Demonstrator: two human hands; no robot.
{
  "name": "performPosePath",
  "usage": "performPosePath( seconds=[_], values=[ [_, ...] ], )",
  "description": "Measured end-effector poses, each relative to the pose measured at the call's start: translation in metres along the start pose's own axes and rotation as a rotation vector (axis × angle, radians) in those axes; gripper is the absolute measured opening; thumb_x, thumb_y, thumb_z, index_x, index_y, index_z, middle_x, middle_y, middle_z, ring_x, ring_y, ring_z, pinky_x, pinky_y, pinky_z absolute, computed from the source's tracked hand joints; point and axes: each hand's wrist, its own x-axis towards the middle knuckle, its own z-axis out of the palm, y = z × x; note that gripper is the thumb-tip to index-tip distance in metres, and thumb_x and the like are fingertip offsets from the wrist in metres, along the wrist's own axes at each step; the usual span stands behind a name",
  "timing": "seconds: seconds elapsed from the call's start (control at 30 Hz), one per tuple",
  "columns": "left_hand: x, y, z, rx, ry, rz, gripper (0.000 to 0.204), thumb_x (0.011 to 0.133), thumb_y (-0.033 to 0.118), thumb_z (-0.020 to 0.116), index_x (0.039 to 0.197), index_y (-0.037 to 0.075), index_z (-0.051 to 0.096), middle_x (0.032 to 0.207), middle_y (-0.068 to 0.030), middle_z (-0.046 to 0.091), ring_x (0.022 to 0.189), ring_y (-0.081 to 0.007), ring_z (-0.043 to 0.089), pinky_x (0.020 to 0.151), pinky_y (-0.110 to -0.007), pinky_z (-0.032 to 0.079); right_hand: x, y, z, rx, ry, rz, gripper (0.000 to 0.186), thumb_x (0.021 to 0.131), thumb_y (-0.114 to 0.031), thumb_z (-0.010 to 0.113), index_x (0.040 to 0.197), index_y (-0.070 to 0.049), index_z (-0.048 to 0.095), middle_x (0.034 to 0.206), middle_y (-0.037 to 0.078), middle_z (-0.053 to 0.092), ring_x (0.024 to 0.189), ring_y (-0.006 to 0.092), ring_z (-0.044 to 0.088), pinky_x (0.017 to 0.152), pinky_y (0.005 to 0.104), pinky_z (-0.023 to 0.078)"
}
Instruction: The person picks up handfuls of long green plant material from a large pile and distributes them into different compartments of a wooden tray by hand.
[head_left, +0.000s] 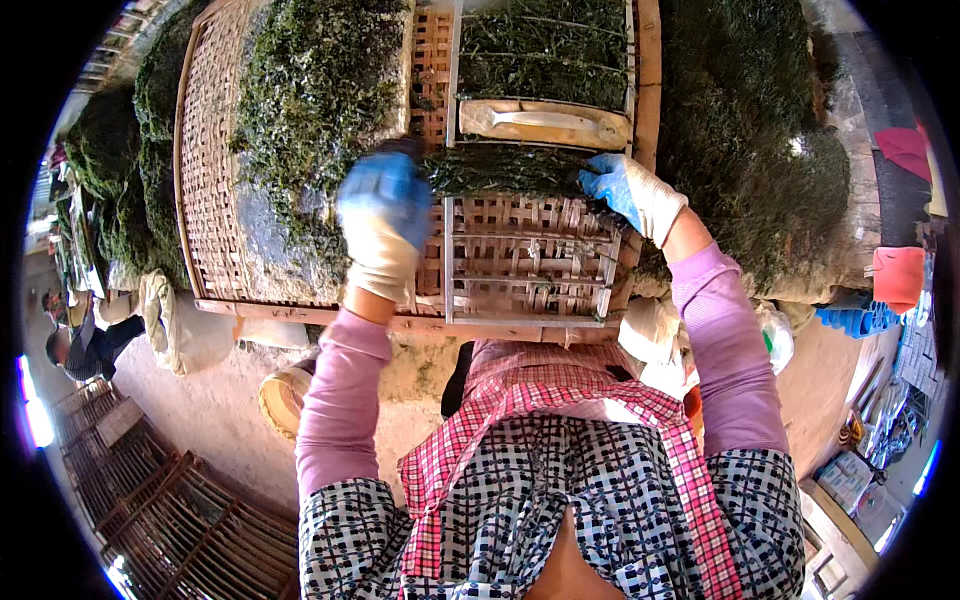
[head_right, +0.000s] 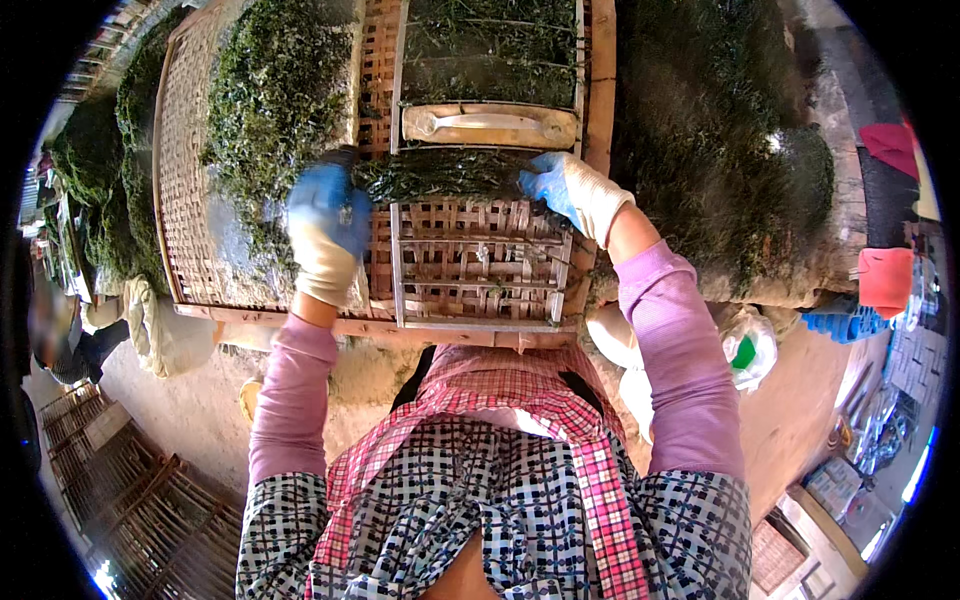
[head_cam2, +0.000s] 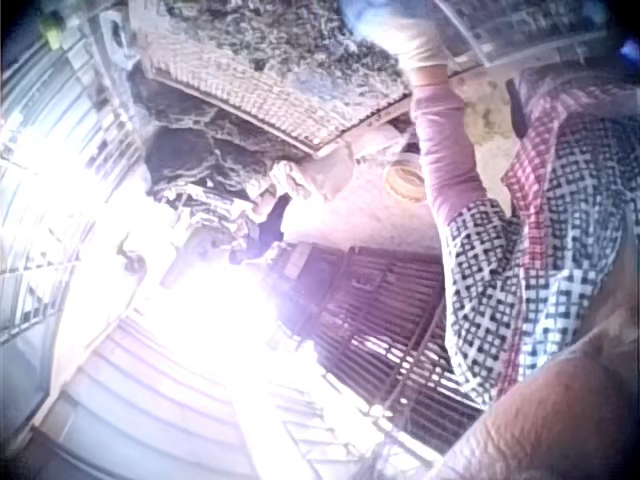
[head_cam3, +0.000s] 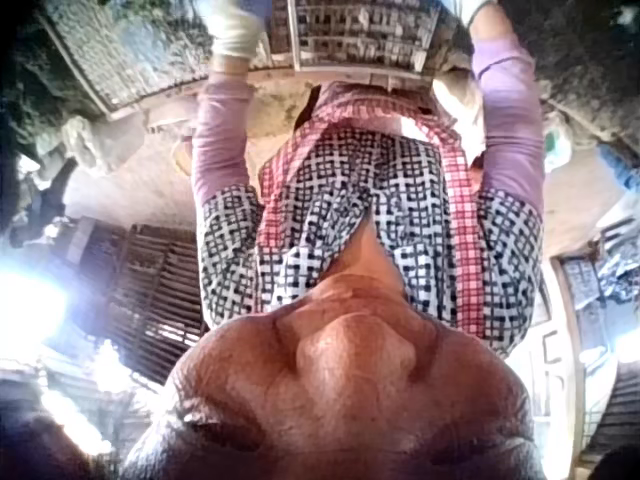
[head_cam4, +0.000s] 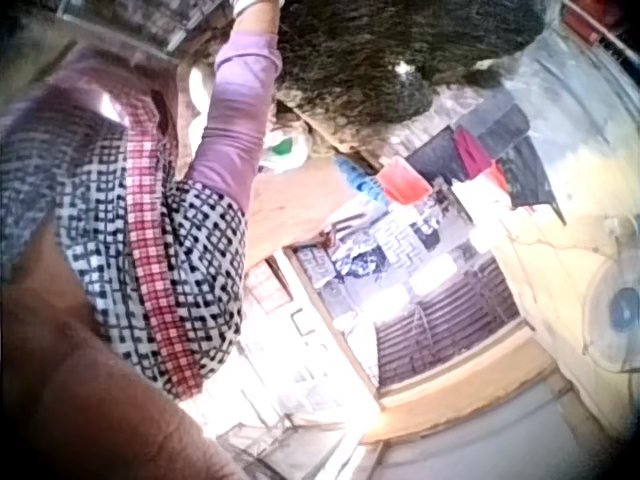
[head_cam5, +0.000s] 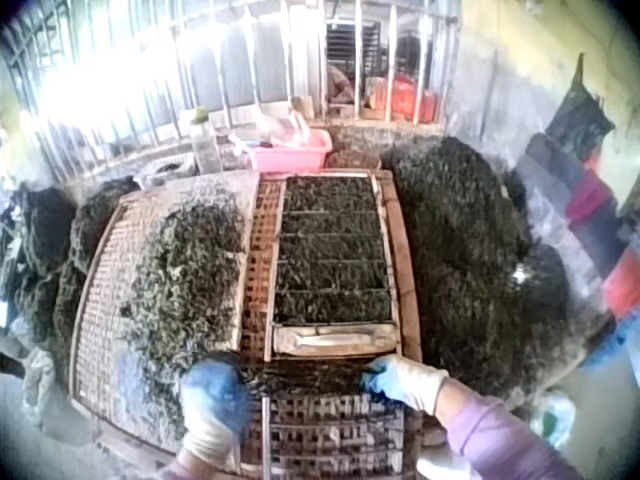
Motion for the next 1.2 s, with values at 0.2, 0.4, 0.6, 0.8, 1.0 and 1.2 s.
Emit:
performPosePath(
  seconds=[0.2,0.4,0.6,0.8,1.0,1.2],
  values=[
    [-0.02,0.06,0.038,-0.031,-0.251,0.201,0.056,0.084,0.04,0.063,0.126,0.003,0.061,0.134,-0.0176,0.059,0.127,-0.0384,0.054,0.113,-0.057,0.032,0.004,0.014,-0.04,0.177,0.055,-0.071,0.013,0.091,-0.004,0.063,0.103,-0.002,0.066,0.092,-0.001,0.064,0.078,0.0098,0.056,0.07,0.0238,0.045],
    [-0.018,0.059,0.06,-0.019,-0.219,0.175,0.057,0.084,0.044,0.063,0.127,0.006,0.062,0.131,-0.0173,0.061,0.126,-0.0394,0.053,0.116,-0.056,0.027,-0.024,0.039,-0.111,-0.026,0.278,-0.194,0.034,0.092,-0.006,0.063,0.124,0.004,0.059,0.099,0.003,0.066,0.077,0.01,0.055,0.071,0.0229,0.047],
    [-0.02,0.06,0.056,0.02,-0.24,0.158,0.058,0.081,0.041,0.066,0.127,0.006,0.061,0.137,-0.0152,0.058,0.131,-0.0366,0.049,0.117,-0.058,0.025,-0.044,0.055,-0.154,-1.376,0.878,0.042,0.052,0.087,-0.026,0.072,0.135,-0.013,0.057,0.133,0.015,0.062,0.116,0.0342,0.063,0.098,0.0423,0.051],
    [-0.021,0.066,0.043,-0.114,-0.069,0.074,0.065,0.078,0.043,0.069,0.134,0.012,0.056,0.139,-0.0124,0.056,0.129,-0.0359,0.049,0.114,-0.059,0.027,-0.05,0.016,-0.031,-1.247,0.743,-0.831,0.029,0.083,-0.022,0.075,0.111,-0.018,0.069,0.107,0.014,0.069,0.091,0.0302,0.069,0.079,0.042,0.06],
    [-0.031,0.049,0.047,-0.049,-0.063,0.196,0.056,0.078,0.047,0.07,0.119,0.01,0.065,0.128,-0.0162,0.059,0.125,-0.043,0.049,0.111,-0.065,0.026,-0.028,0.006,0.049,-1.214,0.465,-0.883,0.032,0.08,-0.026,0.077,0.111,-0.017,0.072,0.119,0.013,0.067,0.105,0.0328,0.065,0.09,0.045,0.054],
    [-0.032,0.038,0.06,-0.101,-0.054,0.14,0.054,0.076,0.046,0.071,0.116,0.01,0.067,0.129,-0.0158,0.057,0.127,-0.0444,0.046,0.111,-0.064,0.027,-0.001,0.005,0.072,-1.316,0.544,-0.671,0.036,0.083,-0.023,0.074,0.118,-0.014,0.069,0.118,0.016,0.066,0.105,0.035,0.064,0.091,0.0464,0.053]
  ],
)
